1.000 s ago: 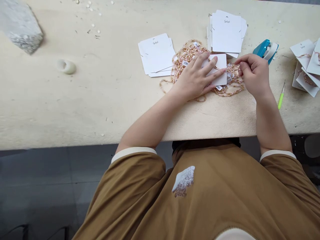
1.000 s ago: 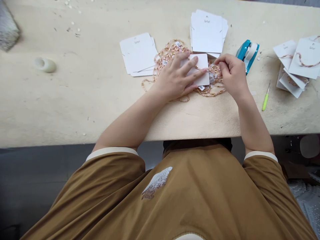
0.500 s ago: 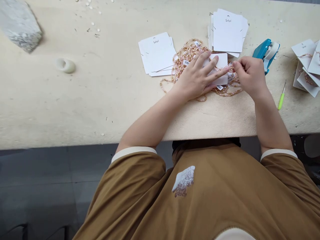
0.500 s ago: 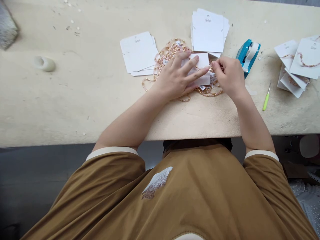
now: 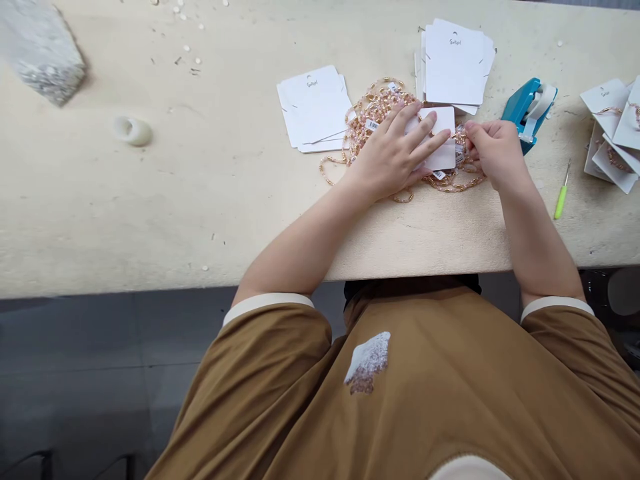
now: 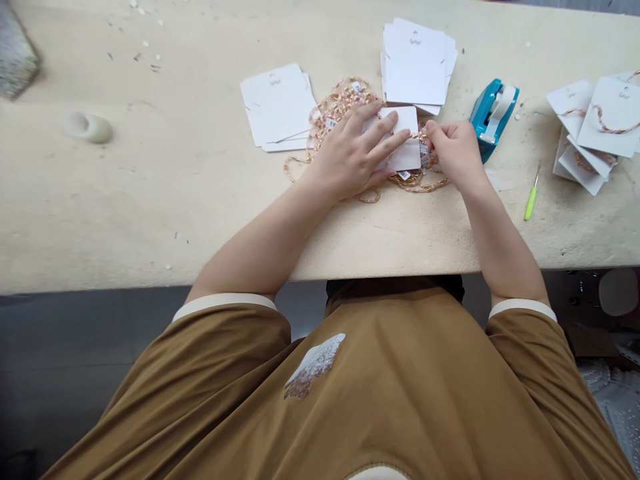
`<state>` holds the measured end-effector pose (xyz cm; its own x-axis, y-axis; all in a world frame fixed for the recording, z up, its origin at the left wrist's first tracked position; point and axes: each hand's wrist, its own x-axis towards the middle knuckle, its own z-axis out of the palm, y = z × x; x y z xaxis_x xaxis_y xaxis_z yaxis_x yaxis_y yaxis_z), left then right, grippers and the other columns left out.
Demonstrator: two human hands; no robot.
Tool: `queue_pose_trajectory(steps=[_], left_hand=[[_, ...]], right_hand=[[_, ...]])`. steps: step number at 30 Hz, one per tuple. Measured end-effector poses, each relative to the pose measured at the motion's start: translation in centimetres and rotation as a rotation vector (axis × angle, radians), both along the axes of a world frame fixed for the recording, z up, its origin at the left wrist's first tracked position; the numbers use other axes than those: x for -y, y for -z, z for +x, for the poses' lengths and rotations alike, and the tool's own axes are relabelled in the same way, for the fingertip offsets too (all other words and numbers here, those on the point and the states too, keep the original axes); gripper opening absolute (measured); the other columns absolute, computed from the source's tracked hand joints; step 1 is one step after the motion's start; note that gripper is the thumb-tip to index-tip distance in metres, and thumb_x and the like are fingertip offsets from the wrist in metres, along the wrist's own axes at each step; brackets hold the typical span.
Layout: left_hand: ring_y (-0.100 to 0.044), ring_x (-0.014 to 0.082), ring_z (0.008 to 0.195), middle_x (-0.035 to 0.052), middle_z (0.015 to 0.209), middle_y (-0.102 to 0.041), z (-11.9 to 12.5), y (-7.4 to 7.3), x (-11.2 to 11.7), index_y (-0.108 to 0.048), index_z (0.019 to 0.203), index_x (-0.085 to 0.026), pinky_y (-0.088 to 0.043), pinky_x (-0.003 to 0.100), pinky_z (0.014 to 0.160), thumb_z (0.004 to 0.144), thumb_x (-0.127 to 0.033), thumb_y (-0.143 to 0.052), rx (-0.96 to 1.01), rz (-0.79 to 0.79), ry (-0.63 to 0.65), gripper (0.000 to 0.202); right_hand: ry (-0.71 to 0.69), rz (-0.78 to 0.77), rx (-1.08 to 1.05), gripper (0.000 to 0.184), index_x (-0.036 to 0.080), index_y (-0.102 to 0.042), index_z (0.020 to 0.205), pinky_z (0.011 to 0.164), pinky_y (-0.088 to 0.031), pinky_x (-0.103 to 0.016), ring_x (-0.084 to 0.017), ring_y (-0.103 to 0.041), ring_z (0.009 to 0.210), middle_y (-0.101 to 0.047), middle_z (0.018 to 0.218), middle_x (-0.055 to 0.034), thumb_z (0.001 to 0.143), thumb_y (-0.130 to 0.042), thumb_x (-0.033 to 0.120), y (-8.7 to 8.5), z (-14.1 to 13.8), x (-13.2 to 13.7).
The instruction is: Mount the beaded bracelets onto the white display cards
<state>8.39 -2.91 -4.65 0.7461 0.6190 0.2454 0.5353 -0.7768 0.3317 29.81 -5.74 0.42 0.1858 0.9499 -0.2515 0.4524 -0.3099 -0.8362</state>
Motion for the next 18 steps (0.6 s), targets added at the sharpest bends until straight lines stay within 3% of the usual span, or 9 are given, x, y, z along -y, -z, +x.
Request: queue_pose_trajectory(steps=[4,11,15,18], left_hand=[[-0.024,0.0380,0.161,0.0096,0.167,-0.037,0.0,0.7,0.0,-0.038,0.157,-0.030,-0.022,0.067,0.134,0.097,-0.049,-0.041,0.024,0.021,0.003,0.063],[-0.023,0.0362,0.162,0.0108,0.157,-0.049,0.3,1.0,-0.1,-0.038,0.156,-0.028,-0.019,0.067,0.136,0.099,-0.043,-0.042,0.043,0.035,0.027,0.059],[-0.024,0.0355,0.161,0.0108,0.152,-0.052,0.4,1.2,-0.2,-0.040,0.155,-0.025,-0.018,0.066,0.137,0.099,-0.041,-0.041,0.067,0.043,0.017,0.058],[-0.028,0.0344,0.160,0.0117,0.153,-0.051,0.4,1.5,-0.2,-0.039,0.155,-0.022,-0.022,0.064,0.137,0.100,-0.042,-0.041,0.060,0.054,0.032,0.059]], right_hand=[[-0.012,0.174,0.395,0.058,0.019,-0.026,0.051,0.060,-0.016,-0.033,-0.008,-0.018,0.056,-0.020,0.055,0.0025,0.099,-0.058,0.025,-0.1,-0.3,0.3],[-0.178,0.170,0.503,0.059,0.020,-0.018,0.052,0.060,-0.014,-0.034,-0.009,-0.014,0.056,-0.015,0.057,0.0017,0.097,-0.055,0.022,-3.0,-1.4,0.0],[-0.295,0.104,0.552,0.056,0.021,-0.029,0.049,0.059,-0.016,-0.035,-0.012,-0.019,0.055,-0.027,0.053,-0.0008,0.099,-0.053,0.032,-4.4,-2.6,-0.7],[-0.334,0.079,0.515,0.053,0.022,-0.036,0.052,0.058,-0.019,-0.036,-0.014,-0.026,0.055,-0.035,0.054,-0.0020,0.100,-0.052,0.036,-4.4,-3.1,-1.3]])
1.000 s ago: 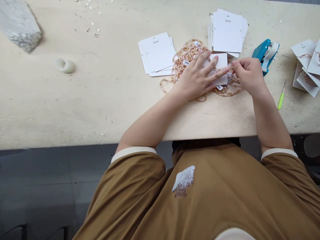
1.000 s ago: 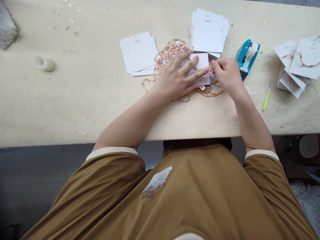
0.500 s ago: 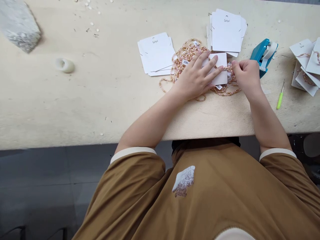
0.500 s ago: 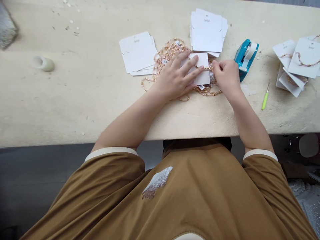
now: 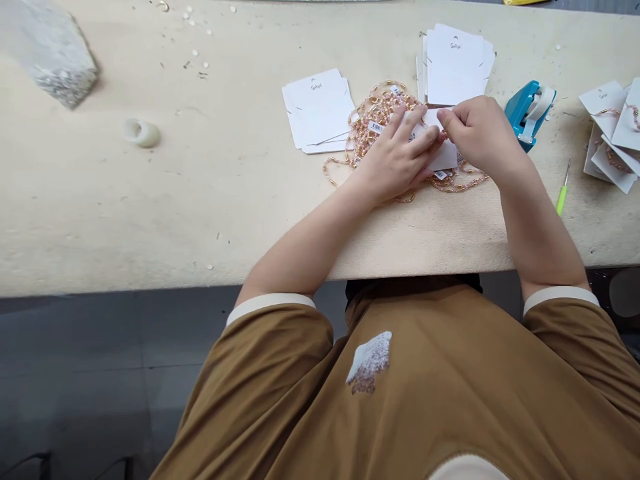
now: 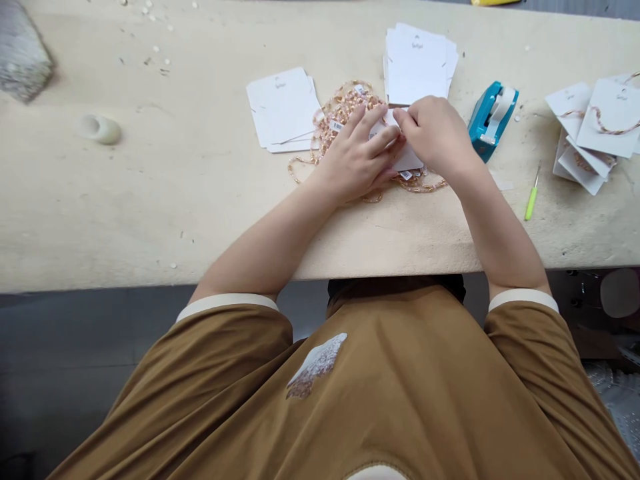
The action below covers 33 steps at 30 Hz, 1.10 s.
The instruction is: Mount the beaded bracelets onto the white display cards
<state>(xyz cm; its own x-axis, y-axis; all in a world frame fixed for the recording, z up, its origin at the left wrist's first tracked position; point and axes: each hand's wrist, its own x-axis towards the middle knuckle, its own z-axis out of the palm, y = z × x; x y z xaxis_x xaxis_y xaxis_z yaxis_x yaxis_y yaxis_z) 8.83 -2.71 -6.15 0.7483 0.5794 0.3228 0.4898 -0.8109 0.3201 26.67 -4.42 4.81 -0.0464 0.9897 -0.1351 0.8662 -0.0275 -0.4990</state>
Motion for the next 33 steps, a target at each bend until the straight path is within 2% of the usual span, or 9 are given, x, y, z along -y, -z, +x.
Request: queue_pose_trajectory(steps=[5,9,13,17,19,21,24,28,33], left_hand=[[-0.042,0.0324,0.152,0.0172,0.155,-0.048,0.3,0.5,0.3,-0.034,0.156,-0.015,-0.039,0.057,0.130,0.102,-0.043,-0.033,-0.029,0.006,-0.011,0.061],[-0.050,0.0312,0.145,0.0162,0.150,-0.053,0.2,0.4,0.5,-0.045,0.147,-0.015,-0.045,0.053,0.126,0.102,-0.048,-0.033,0.000,0.002,-0.037,0.057],[-0.051,0.0294,0.144,0.0162,0.152,-0.051,-0.5,-0.1,0.7,-0.053,0.134,-0.018,-0.050,0.049,0.121,0.099,-0.054,-0.039,0.059,-0.048,-0.065,0.052],[-0.050,0.0244,0.145,0.0171,0.156,-0.048,-1.1,-1.0,0.9,-0.041,0.145,-0.019,-0.049,0.043,0.123,0.096,-0.060,-0.044,0.211,-0.169,-0.085,0.064],[-0.054,0.0203,0.142,0.0161,0.156,-0.049,-1.1,-1.5,1.0,-0.030,0.153,-0.021,-0.049,0.039,0.122,0.100,-0.052,-0.034,0.271,-0.231,-0.113,0.062],[-0.058,0.0172,0.136,0.0130,0.149,-0.058,-0.9,-1.9,1.0,-0.027,0.156,-0.025,-0.050,0.038,0.121,0.102,-0.044,-0.023,0.289,-0.277,-0.147,0.058],[-0.063,0.0170,0.129,0.0095,0.136,-0.068,-0.4,-2.3,0.6,-0.041,0.150,-0.029,-0.053,0.038,0.117,0.102,-0.043,-0.023,0.294,-0.293,-0.196,0.053],[-0.064,0.0175,0.122,0.0093,0.128,-0.071,-0.2,-2.7,0.4,-0.062,0.131,-0.027,-0.055,0.036,0.112,0.101,-0.041,-0.029,0.271,-0.253,-0.197,0.047],[-0.065,0.0156,0.121,0.0078,0.127,-0.072,-0.1,-2.6,0.6,-0.065,0.130,-0.025,-0.057,0.031,0.107,0.099,-0.032,-0.036,0.258,-0.210,-0.214,0.042]], right_hand=[[-0.059,-0.008,-0.137,0.049,0.019,-0.034,0.055,0.060,-0.020,-0.036,-0.013,-0.026,0.058,-0.030,0.058,-0.0016,0.100,-0.049,0.033,1.4,0.0,-0.4],[-0.066,0.085,-0.158,0.046,0.018,-0.034,0.056,0.060,-0.020,-0.034,-0.012,-0.028,0.059,-0.032,0.058,-0.0009,0.097,-0.053,0.028,2.6,0.1,-0.4],[-0.071,0.099,-0.126,0.044,0.018,-0.034,0.059,0.060,-0.021,-0.033,-0.012,-0.032,0.059,-0.035,0.059,-0.0006,0.099,-0.051,0.030,2.9,0.1,-0.2],[-0.091,0.104,0.055,0.043,0.019,-0.037,0.065,0.063,-0.020,-0.034,-0.014,-0.032,0.061,-0.041,0.064,-0.0028,0.101,-0.047,0.040,2.7,-0.4,0.3],[-0.103,0.115,0.116,0.042,0.020,-0.039,0.067,0.065,-0.020,-0.034,-0.016,-0.032,0.062,-0.042,0.066,-0.0037,0.101,-0.045,0.044,2.8,-0.7,0.5],[-0.108,0.123,0.086,0.038,0.021,-0.043,0.069,0.066,-0.024,-0.033,-0.018,-0.036,0.064,-0.042,0.066,-0.0041,0.099,-0.048,0.044,3.1,-0.8,0.6],[-0.091,0.131,-0.031,0.032,0.022,-0.045,0.068,0.066,-0.029,-0.031,-0.019,-0.044,0.070,-0.042,0.065,-0.0041,0.092,-0.060,0.038,3.6,-0.7,0.5],[-0.065,0.107,-0.100,0.030,0.021,-0.049,0.064,0.064,-0.031,-0.030,-0.015,-0.042,0.067,-0.047,0.064,-0.0028,0.087,-0.065,0.031,3.8,-0.2,0.2],[-0.055,0.033,-0.278,0.023,0.020,-0.060,0.064,0.064,-0.035,-0.029,-0.012,-0.044,0.063,-0.055,0.065,0.0003,0.086,-0.069,0.021,3.2,0.7,0.2]])
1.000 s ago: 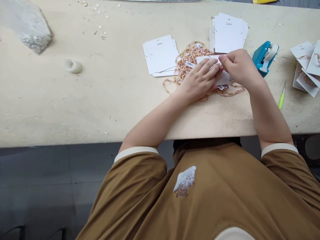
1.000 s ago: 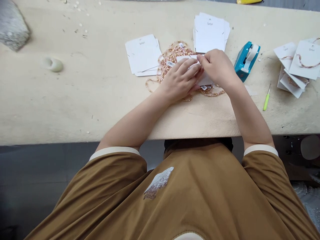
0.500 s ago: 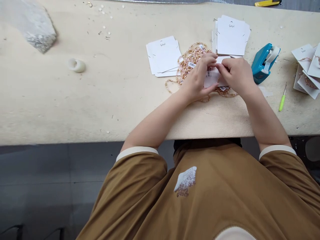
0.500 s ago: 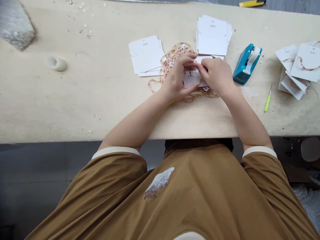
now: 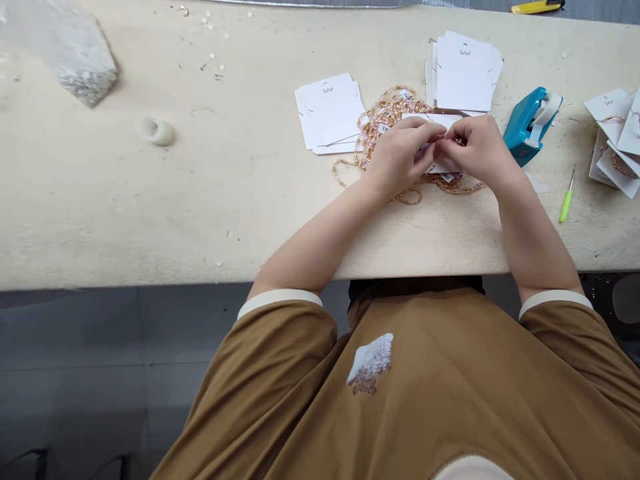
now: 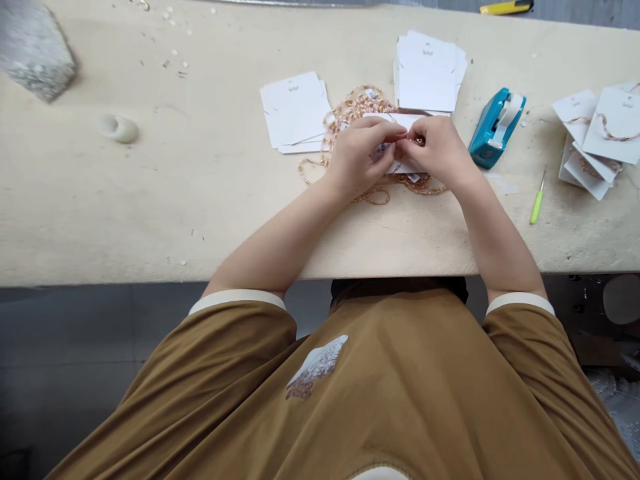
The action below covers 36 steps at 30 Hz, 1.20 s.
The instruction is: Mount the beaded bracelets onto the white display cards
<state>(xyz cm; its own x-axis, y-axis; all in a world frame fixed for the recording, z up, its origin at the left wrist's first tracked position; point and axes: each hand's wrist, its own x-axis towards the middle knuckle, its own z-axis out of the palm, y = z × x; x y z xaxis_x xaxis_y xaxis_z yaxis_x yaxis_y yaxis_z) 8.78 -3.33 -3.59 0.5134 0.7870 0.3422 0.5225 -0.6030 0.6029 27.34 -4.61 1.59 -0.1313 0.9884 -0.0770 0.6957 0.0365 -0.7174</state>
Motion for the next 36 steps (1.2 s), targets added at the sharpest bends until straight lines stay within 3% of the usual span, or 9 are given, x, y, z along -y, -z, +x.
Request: queue_pose_trajectory(steps=[6,11,15,19,25,28,31,36], left_hand=[[-0.066,0.0152,0.119,0.0061,0.121,-0.075,0.7,0.5,0.1,-0.070,0.125,-0.027,-0.057,0.031,0.104,0.102,-0.039,-0.041,-0.048,0.036,-0.049,0.039],[-0.069,0.0160,0.108,0.0067,0.113,-0.076,1.4,0.0,0.4,-0.075,0.112,-0.028,-0.059,0.034,0.092,0.103,-0.044,-0.037,-0.019,0.010,-0.123,0.042],[-0.071,0.0162,0.107,0.0074,0.108,-0.078,1.7,0.1,0.4,-0.076,0.112,-0.027,-0.059,0.033,0.089,0.103,-0.049,-0.036,-0.059,0.032,-0.146,0.047],[-0.067,0.0199,0.127,0.0091,0.120,-0.077,1.6,0.7,0.1,-0.069,0.128,-0.023,-0.060,0.039,0.099,0.105,-0.040,-0.028,-0.166,0.065,-0.069,0.050],[-0.056,0.0246,0.141,0.0141,0.152,-0.056,1.0,0.7,0.6,-0.054,0.145,-0.015,-0.053,0.043,0.120,0.104,-0.033,-0.029,-0.275,0.124,0.088,0.052],[-0.049,0.0298,0.147,0.0167,0.157,-0.049,0.8,0.8,0.9,-0.046,0.151,-0.010,-0.047,0.047,0.126,0.102,-0.039,-0.037,-0.319,0.157,0.121,0.057],[-0.045,0.0329,0.150,0.0185,0.160,-0.046,0.5,1.3,0.9,-0.041,0.154,-0.009,-0.044,0.051,0.128,0.100,-0.045,-0.041,-0.322,0.188,0.152,0.065],[-0.044,0.0313,0.151,0.0155,0.161,-0.044,-0.1,1.8,0.6,-0.034,0.158,-0.014,-0.044,0.049,0.128,0.098,-0.048,-0.045,-0.282,0.204,0.202,0.070]], right_hand=[[-0.009,-0.166,-0.202,0.017,0.020,-0.068,0.072,0.056,-0.041,-0.028,-0.012,-0.052,0.056,-0.061,0.063,-0.0009,0.089,-0.068,0.022,-0.2,1.0,0.0],[0.113,-0.117,-0.306,0.017,0.021,-0.065,0.074,0.055,-0.049,-0.030,-0.014,-0.060,0.057,-0.064,0.063,-0.0011,0.080,-0.080,0.024,-0.4,1.4,0.3],[0.129,-0.106,-0.354,0.014,0.022,-0.065,0.074,0.054,-0.052,-0.032,-0.016,-0.062,0.056,-0.066,0.066,-0.0016,0.079,-0.078,0.020,0.0,1.8,0.1],[0.192,-0.074,-0.332,0.020,0.022,-0.062,0.068,0.050,-0.049,-0.029,-0.014,-0.061,0.054,-0.065,0.063,-0.0001,0.079,-0.077,0.018,0.9,1.5,-0.3],[0.222,-0.064,-0.322,0.020,0.021,-0.060,0.068,0.051,-0.047,-0.030,-0.013,-0.058,0.053,-0.065,0.065,-0.0012,0.080,-0.076,0.017,1.3,1.2,-0.4],[0.160,-0.119,-0.332,0.016,0.020,-0.063,0.075,0.057,-0.049,-0.030,-0.012,-0.058,0.057,-0.066,0.068,-0.0017,0.081,-0.078,0.023,0.9,1.8,-0.4],[0.115,-0.154,-0.340,0.012,0.020,-0.067,0.080,0.061,-0.051,-0.032,-0.014,-0.061,0.060,-0.066,0.069,-0.0020,0.079,-0.078,0.020,0.5,2.4,-0.4],[0.144,-0.061,-0.299,0.011,0.020,-0.069,0.074,0.056,-0.049,-0.029,-0.014,-0.063,0.060,-0.066,0.070,-0.0020,0.077,-0.077,0.014,0.7,2.4,-0.5]])
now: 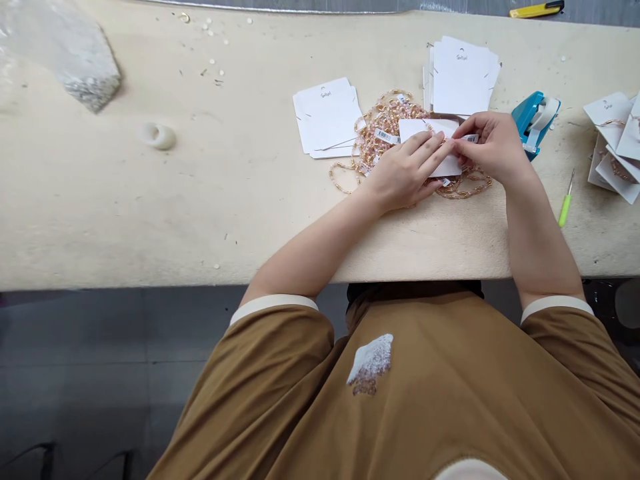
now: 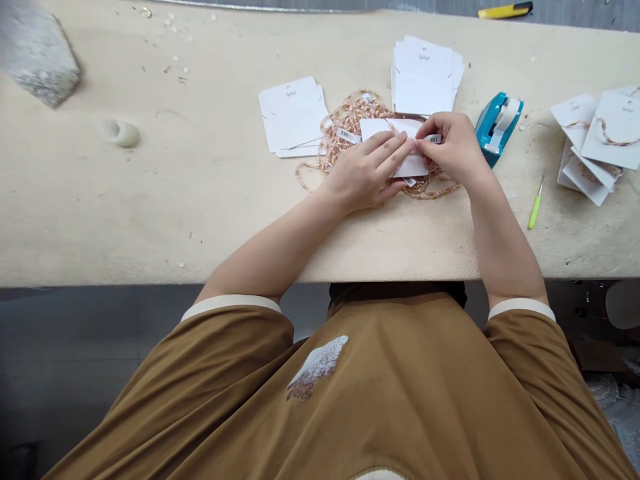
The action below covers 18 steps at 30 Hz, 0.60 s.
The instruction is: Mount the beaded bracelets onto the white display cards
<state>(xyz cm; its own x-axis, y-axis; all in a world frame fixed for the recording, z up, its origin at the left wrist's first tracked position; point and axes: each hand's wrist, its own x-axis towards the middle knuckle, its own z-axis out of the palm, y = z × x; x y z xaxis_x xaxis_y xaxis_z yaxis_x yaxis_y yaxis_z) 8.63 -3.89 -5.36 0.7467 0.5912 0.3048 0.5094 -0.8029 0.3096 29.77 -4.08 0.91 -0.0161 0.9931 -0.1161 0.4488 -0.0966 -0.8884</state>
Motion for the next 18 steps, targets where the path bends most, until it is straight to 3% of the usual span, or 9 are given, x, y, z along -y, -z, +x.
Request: queue_pose_trajectory(steps=[3,6,9,12,18], left_hand=[[-0.053,0.0263,0.143,0.0124,0.152,-0.057,0.3,-0.6,-0.2,-0.049,0.150,-0.018,-0.050,0.045,0.122,0.100,-0.051,-0.041,0.077,-0.039,-0.050,0.061],[-0.064,0.0226,0.127,0.0076,0.131,-0.072,1.2,-1.7,-0.5,-0.069,0.129,-0.024,-0.057,0.042,0.108,0.102,-0.046,-0.037,0.158,-0.129,-0.198,0.048],[-0.070,0.0227,0.111,0.0052,0.112,-0.079,1.9,-2.2,-1.1,-0.079,0.106,-0.027,-0.059,0.041,0.094,0.099,-0.044,-0.048,0.189,-0.198,-0.294,0.036],[-0.070,0.0219,0.100,0.0058,0.103,-0.079,2.3,-1.5,-1.6,-0.079,0.098,-0.027,-0.058,0.041,0.087,0.097,-0.043,-0.051,0.228,-0.190,-0.305,0.033],[-0.067,0.0209,0.098,0.0091,0.111,-0.078,2.6,0.8,-1.8,-0.075,0.105,-0.026,-0.057,0.042,0.083,0.101,-0.035,-0.035,0.221,-0.093,-0.287,0.041]], right_hand=[[0.006,0.005,-0.008,0.011,0.020,-0.070,0.072,0.054,-0.048,-0.028,-0.012,-0.059,0.057,-0.067,0.069,-0.0020,0.077,-0.077,0.013,0.4,-0.2,-0.1],[0.020,-0.021,-0.039,0.015,0.020,-0.068,0.069,0.052,-0.048,-0.027,-0.012,-0.058,0.055,-0.065,0.065,-0.0011,0.077,-0.075,0.010,0.5,-0.4,-0.1],[0.029,-0.029,-0.042,0.017,0.020,-0.068,0.068,0.051,-0.047,-0.027,-0.011,-0.057,0.055,-0.063,0.063,-0.0007,0.077,-0.076,0.008,0.3,-0.5,0.0],[0.010,-0.060,-0.050,0.015,0.020,-0.069,0.070,0.053,-0.051,-0.028,-0.013,-0.060,0.057,-0.064,0.064,-0.0012,0.076,-0.078,0.009,-0.1,-0.3,0.1],[-0.050,-0.111,-0.124,0.018,0.020,-0.071,0.082,0.068,-0.058,-0.033,-0.018,-0.070,0.071,-0.067,0.070,-0.0029,0.073,-0.077,0.006,-0.8,1.1,0.2]])
